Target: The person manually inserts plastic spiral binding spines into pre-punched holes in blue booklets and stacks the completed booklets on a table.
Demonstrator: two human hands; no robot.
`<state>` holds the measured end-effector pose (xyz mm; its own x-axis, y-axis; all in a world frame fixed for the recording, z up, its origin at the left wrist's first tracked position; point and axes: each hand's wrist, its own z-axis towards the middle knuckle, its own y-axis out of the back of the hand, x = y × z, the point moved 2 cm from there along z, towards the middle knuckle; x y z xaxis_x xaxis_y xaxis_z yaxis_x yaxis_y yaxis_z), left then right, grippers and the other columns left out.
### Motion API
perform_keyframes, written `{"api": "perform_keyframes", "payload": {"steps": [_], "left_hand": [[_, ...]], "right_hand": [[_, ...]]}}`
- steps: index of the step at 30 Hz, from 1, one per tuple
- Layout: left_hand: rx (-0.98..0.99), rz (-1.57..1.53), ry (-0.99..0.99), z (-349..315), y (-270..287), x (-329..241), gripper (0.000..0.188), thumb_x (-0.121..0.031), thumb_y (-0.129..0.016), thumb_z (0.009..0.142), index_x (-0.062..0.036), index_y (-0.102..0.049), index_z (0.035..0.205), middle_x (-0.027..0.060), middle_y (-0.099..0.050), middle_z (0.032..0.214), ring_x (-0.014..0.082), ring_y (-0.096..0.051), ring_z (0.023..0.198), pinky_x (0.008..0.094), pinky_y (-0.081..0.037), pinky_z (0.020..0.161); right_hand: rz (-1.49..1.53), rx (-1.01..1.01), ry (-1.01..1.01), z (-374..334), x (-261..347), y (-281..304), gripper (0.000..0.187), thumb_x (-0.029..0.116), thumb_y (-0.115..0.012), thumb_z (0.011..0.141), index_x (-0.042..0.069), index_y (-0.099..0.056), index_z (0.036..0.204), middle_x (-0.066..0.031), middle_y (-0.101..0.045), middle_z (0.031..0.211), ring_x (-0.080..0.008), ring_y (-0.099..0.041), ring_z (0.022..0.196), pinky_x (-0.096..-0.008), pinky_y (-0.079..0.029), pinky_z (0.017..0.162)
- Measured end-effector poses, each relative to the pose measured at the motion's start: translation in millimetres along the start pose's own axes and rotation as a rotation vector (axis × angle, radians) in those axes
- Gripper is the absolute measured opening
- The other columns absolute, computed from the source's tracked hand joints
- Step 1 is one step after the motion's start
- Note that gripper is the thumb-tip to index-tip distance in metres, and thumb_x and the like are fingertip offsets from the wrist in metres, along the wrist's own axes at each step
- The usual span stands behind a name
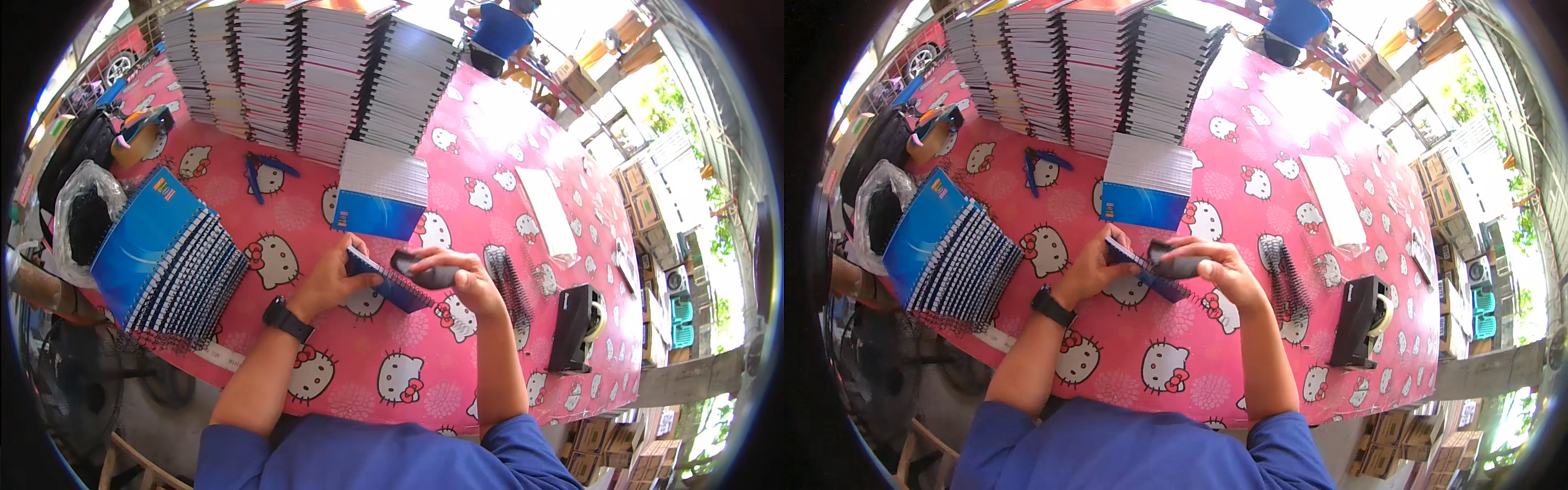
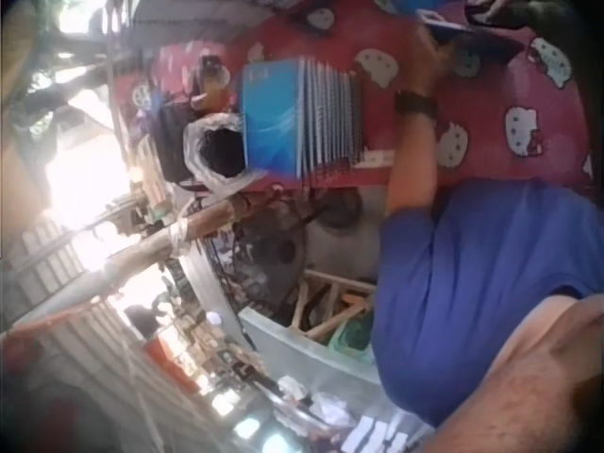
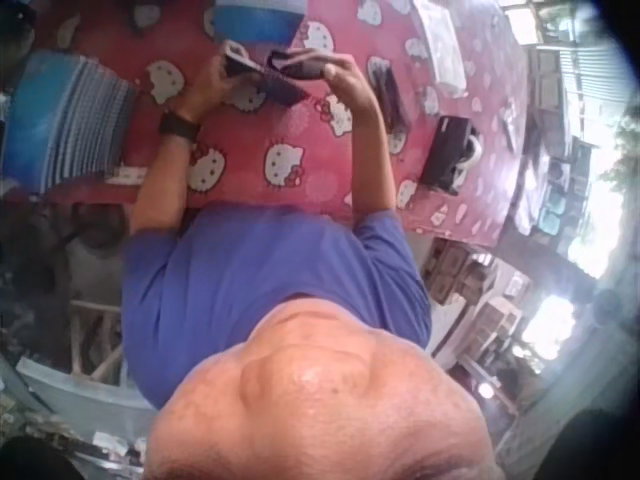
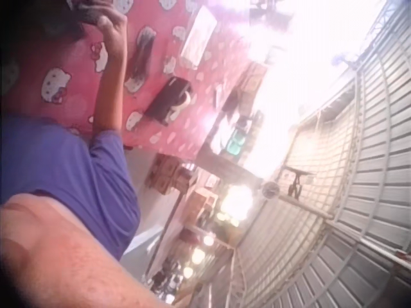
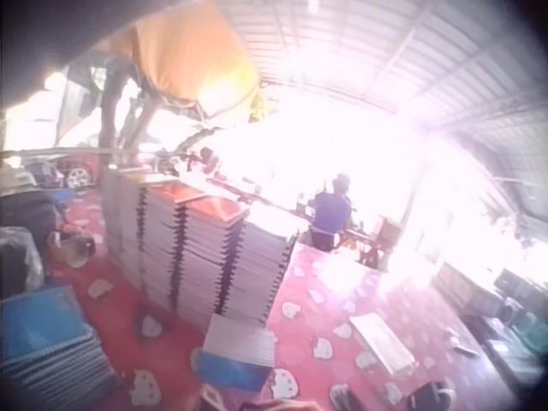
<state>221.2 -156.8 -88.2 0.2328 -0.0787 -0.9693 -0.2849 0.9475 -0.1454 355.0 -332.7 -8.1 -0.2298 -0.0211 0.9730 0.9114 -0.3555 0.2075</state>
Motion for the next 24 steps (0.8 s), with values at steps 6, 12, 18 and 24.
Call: {"api": "perform_keyframes", "payload": {"steps": [6,12,18,24], "left_hand": [[0.018,0.047,0.041,0,0,-5,0.038,-0.007,-0.076,0.076,-0.0097,-0.043,0.096,-0.0036,-0.048,0.078,0.0042,-0.049,0.072,0.0215,-0.042,0.063],[0.028,0.152,0.015,0,0,-3,0.037,-0.005,-0.074,0.077,-0.0088,-0.042,0.096,-0.0034,-0.048,0.077,0.0044,-0.048,0.071,0.0220,-0.042,0.061],[0.051,0.186,0.029,-4,-10,-18,0.035,-0.012,-0.074,0.078,-0.0069,-0.045,0.097,-0.0012,-0.049,0.078,0.0060,-0.049,0.070,0.0254,-0.043,0.060],[-0.066,0.570,-0.302,-9,-36,-59,0.034,-0.013,-0.073,0.078,-0.0031,-0.048,0.100,0.0033,-0.055,0.082,0.0110,-0.053,0.073,0.0282,-0.045,0.063]], "right_hand": [[-0.042,0.006,-0.030,12,-4,-5,0.040,0.036,-0.067,0.080,0.002,-0.068,0.102,-0.0140,-0.062,0.108,-0.0227,-0.057,0.101,-0.0348,-0.044,0.089],[0.234,-0.008,-0.002,10,-7,-20,0.044,0.040,-0.069,0.078,0.004,-0.068,0.104,-0.0172,-0.060,0.111,-0.0242,-0.056,0.102,-0.0348,-0.043,0.089],[-0.782,-0.317,-0.022,-2,-2,0,0.051,0.039,-0.074,0.074,0.007,-0.064,0.112,-0.0190,-0.059,0.113,-0.0311,-0.055,0.106,-0.0394,-0.042,0.094],[-0.453,-0.331,0.277,-4,51,-49,0.036,0.009,-0.078,0.070,0.002,-0.062,0.102,-0.0084,-0.062,0.098,-0.0169,-0.059,0.086,-0.0286,-0.050,0.073]]}}
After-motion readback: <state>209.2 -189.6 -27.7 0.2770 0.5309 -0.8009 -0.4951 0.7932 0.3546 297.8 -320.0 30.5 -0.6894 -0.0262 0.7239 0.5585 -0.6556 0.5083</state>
